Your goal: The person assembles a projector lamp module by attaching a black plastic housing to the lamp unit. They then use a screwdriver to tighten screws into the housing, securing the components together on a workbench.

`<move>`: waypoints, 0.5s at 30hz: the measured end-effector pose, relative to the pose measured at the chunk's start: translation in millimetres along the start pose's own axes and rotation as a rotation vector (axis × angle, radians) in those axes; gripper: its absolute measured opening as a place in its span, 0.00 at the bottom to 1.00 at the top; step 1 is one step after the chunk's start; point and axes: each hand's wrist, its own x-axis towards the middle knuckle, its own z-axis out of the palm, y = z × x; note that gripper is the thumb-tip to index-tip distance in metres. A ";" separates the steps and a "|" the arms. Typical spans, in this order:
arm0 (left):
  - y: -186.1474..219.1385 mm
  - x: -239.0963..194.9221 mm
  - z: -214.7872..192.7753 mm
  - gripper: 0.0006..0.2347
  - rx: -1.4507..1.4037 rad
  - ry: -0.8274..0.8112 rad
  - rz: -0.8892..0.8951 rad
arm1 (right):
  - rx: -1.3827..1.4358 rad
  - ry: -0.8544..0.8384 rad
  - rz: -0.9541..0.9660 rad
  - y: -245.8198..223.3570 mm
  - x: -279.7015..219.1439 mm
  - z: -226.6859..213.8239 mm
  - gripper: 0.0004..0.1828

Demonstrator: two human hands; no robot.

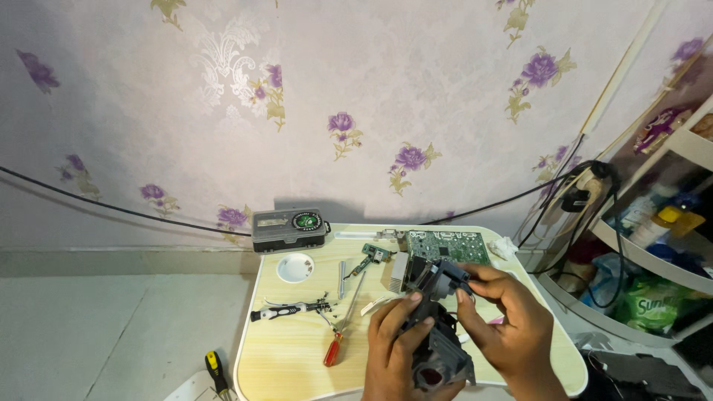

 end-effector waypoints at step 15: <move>-26.1 4.9 -1.0 0.28 -0.098 -0.183 -0.309 | 0.245 -0.097 0.296 130.3 -31.5 55.6 0.11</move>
